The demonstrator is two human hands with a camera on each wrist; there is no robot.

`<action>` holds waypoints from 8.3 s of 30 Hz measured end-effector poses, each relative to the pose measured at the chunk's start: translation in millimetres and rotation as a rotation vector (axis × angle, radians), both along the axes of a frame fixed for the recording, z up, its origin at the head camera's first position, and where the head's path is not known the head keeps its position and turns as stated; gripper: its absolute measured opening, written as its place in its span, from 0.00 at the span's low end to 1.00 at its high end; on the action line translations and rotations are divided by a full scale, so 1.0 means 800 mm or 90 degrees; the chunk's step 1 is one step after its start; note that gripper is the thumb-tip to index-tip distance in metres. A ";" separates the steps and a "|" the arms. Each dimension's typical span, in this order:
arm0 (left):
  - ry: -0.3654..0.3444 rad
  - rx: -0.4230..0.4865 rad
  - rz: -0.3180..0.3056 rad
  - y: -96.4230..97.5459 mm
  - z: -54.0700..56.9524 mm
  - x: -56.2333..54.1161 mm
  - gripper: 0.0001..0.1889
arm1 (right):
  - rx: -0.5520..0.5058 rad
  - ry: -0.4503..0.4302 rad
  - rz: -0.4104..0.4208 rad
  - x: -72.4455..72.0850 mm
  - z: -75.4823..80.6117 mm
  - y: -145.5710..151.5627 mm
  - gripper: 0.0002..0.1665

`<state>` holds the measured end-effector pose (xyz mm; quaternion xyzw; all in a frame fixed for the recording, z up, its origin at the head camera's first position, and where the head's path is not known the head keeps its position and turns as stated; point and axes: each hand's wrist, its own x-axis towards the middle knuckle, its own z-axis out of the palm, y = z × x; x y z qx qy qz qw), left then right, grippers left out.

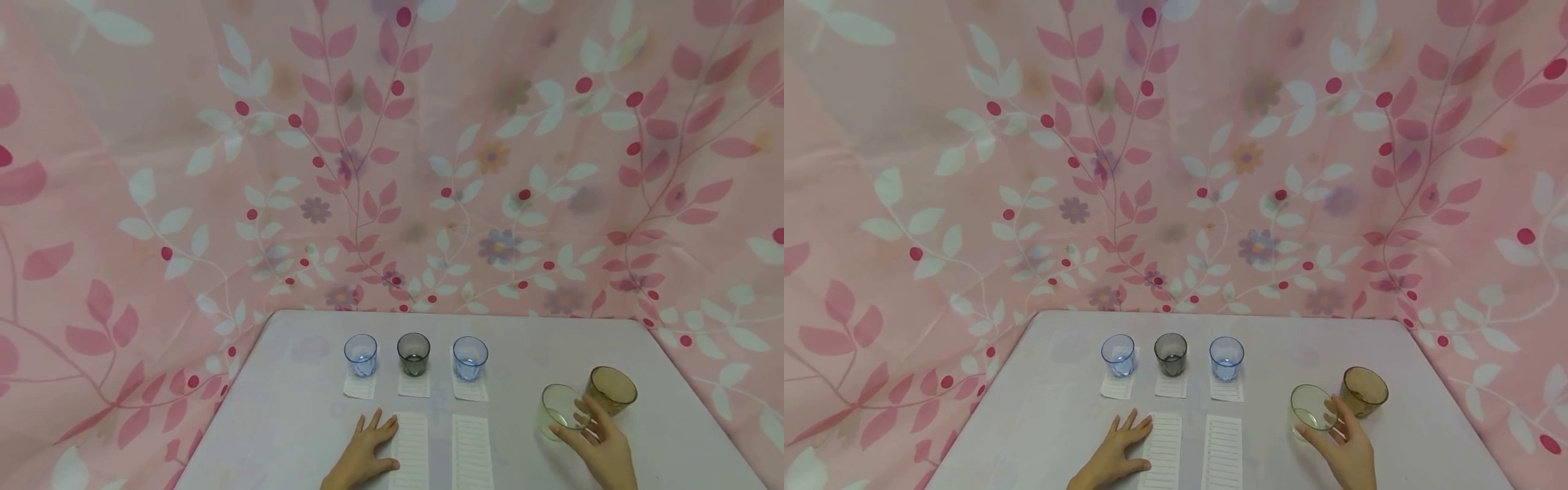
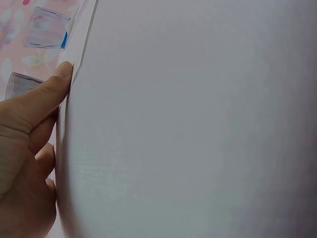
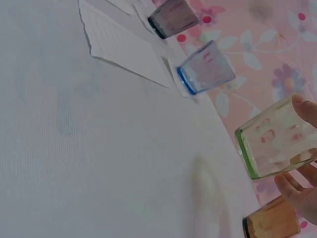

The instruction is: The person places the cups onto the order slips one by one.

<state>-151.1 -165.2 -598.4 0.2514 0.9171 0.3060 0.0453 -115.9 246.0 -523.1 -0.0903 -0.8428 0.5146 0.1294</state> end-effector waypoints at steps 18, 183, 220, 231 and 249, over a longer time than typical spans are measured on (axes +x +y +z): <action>0.000 0.035 0.004 0.001 -0.001 0.001 0.40 | -0.037 0.004 0.098 -0.022 0.003 -0.083 0.47; -0.005 0.150 0.011 0.009 -0.001 0.000 0.35 | -0.116 0.108 0.387 -0.019 -0.071 -0.251 0.54; 0.196 0.322 0.177 0.041 0.027 0.071 0.14 | 0.095 0.275 0.004 -0.010 -0.014 -0.034 0.44; 0.007 0.227 -0.151 0.099 0.031 0.056 0.21 | 0.206 0.397 -0.085 -0.022 -0.012 0.013 0.43; 0.335 -0.071 -0.096 0.136 -0.019 0.020 0.39 | 0.251 0.438 -0.087 -0.052 -0.020 0.070 0.54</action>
